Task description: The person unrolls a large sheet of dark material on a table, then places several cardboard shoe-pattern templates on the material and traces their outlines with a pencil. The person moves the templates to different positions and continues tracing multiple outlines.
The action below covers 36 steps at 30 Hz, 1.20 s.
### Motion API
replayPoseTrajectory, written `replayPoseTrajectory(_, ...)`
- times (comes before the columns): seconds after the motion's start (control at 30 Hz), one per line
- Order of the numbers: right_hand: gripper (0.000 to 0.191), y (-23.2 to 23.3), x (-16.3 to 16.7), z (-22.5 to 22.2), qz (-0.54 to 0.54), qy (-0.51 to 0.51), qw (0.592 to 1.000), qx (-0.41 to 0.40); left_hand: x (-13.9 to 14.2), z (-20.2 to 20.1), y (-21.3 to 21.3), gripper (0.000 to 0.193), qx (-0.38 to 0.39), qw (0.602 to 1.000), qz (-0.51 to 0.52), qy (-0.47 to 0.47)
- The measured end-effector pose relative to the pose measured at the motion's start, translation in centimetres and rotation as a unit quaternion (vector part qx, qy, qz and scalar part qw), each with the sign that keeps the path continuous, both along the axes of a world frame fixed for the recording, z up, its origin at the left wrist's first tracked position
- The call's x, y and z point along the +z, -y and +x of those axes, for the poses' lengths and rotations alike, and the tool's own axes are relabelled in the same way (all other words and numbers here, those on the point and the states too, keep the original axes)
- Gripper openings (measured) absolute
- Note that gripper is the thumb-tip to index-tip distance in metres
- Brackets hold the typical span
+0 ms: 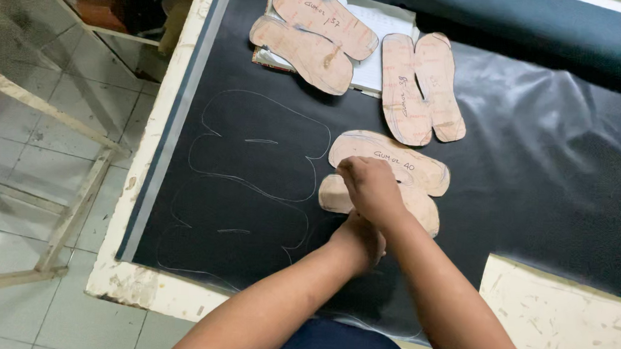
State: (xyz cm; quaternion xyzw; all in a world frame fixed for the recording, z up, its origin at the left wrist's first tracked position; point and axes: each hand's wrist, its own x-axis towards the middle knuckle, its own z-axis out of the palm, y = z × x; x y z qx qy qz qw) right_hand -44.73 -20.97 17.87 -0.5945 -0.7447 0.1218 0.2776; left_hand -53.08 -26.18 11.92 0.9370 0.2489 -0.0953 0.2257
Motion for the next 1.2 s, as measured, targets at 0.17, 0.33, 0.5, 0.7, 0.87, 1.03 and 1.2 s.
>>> replayPoseTrajectory(0.17,0.019,0.2,0.6,1.4,-0.094,0.047,0.992,-0.072,1.5,-0.8,0.2,0.081,0.118,0.978,0.023,0.169)
replayPoseTrajectory(0.33,0.020,-2.7,-0.3,0.3,-0.089,0.000,0.996,-0.023,2.3,-1.0,-0.2,0.074,0.017,0.996,0.070,0.043)
replayPoseTrajectory(0.5,0.021,-6.1,-1.3,0.1,-0.060,-0.007,0.997,-0.043,3.9,-1.3,-0.3,0.068,-0.013,0.996,0.083,-0.014)
replayPoseTrajectory(0.7,0.023,-7.3,-2.0,3.5,-0.040,0.002,0.993,-0.109,4.0,-1.5,-0.3,0.074,0.011,0.993,0.121,0.012)
replayPoseTrajectory(0.87,0.025,-5.3,-1.7,8.3,-0.075,0.028,0.982,-0.170,3.1,-1.5,-0.1,0.083,0.070,0.982,0.115,0.129)
replayPoseTrajectory(1.03,0.027,-1.2,-0.5,13.6,-0.114,0.069,0.961,-0.244,2.8,-1.5,-0.1,0.078,0.048,0.988,0.090,0.118)
replayPoseTrajectory(1.2,0.026,3.1,-0.7,16.5,-0.082,0.051,0.951,-0.294,3.1,-1.7,-0.1,0.080,0.016,0.987,0.127,0.098)
